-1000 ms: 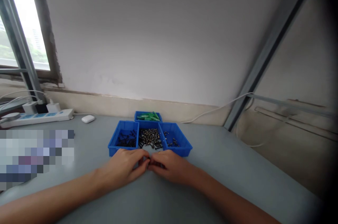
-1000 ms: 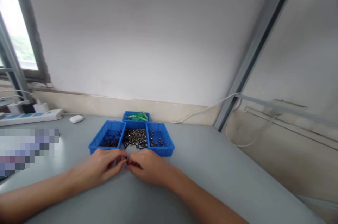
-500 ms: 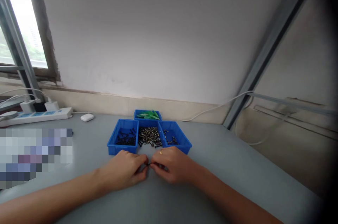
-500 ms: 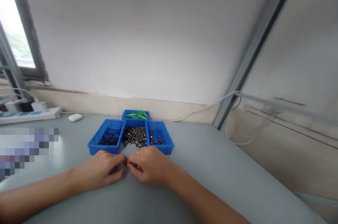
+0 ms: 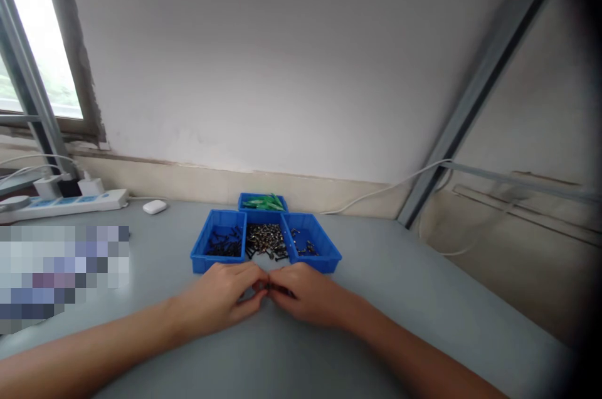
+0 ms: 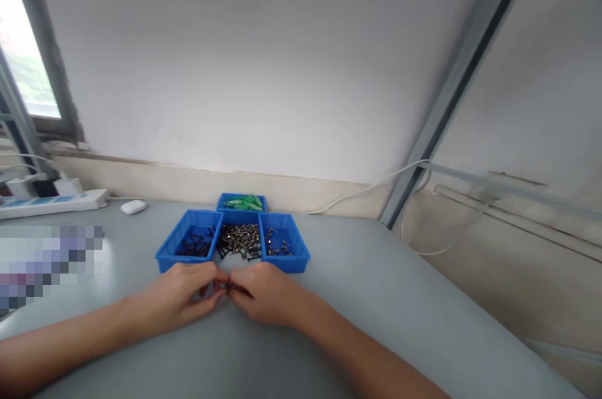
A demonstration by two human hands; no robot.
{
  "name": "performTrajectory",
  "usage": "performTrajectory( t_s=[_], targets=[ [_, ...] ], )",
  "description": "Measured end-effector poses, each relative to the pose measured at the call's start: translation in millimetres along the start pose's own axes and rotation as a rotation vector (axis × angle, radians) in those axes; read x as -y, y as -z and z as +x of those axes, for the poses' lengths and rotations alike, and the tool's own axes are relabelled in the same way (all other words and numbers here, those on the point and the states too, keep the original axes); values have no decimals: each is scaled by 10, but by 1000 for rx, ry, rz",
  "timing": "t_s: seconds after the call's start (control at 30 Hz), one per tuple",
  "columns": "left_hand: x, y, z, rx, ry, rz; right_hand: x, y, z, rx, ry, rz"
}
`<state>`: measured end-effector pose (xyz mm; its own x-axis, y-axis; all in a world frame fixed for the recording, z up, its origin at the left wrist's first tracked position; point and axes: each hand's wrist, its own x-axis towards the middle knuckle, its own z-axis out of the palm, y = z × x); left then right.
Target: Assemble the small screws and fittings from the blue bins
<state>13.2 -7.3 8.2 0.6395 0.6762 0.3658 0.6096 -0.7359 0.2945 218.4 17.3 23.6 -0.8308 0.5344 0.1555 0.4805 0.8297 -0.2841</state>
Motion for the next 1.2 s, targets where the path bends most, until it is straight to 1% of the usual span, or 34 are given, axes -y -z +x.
performTrajectory(
  t_s=[0.1, 0.23, 0.37, 0.43, 0.57, 0.7, 0.87, 0.97, 1.0, 1.07, 1.13, 1.2],
  targets=[
    [5, -5, 5, -10, -14, -21, -33, -60, 16, -1, 14, 57],
    [38, -33, 21, 5, -28, -5, -76, -97, 27, -15, -28, 33],
    [65, -53, 24, 24, -27, 59, -55, -35, 9, 0, -73, 84],
    [77, -58, 21, 39, -54, 125, -33, 7, -2, -3, -90, 98],
    [97, -81, 18, 28, -119, 212, -14, 38, -6, -4, -100, 20],
    [101, -98, 20, 32, -97, 240, -24, 37, 2, -17, -116, 33],
    [87, -65, 23, 47, -57, 234, -49, 74, 1, -32, -146, 53],
    [79, -43, 20, 10, -55, 231, -61, 69, -6, -23, -156, 58],
    [76, -38, 17, -7, -67, 231, -60, 57, -7, -14, -151, 61],
    [64, -33, 10, -25, -133, 230, -47, 25, -7, 6, -133, 55],
    [43, -33, 2, -20, -220, 244, -25, -11, -2, 22, -102, 38],
    [20, -33, -2, -11, -275, 276, -4, -34, 5, 29, -76, 18]
  ],
)
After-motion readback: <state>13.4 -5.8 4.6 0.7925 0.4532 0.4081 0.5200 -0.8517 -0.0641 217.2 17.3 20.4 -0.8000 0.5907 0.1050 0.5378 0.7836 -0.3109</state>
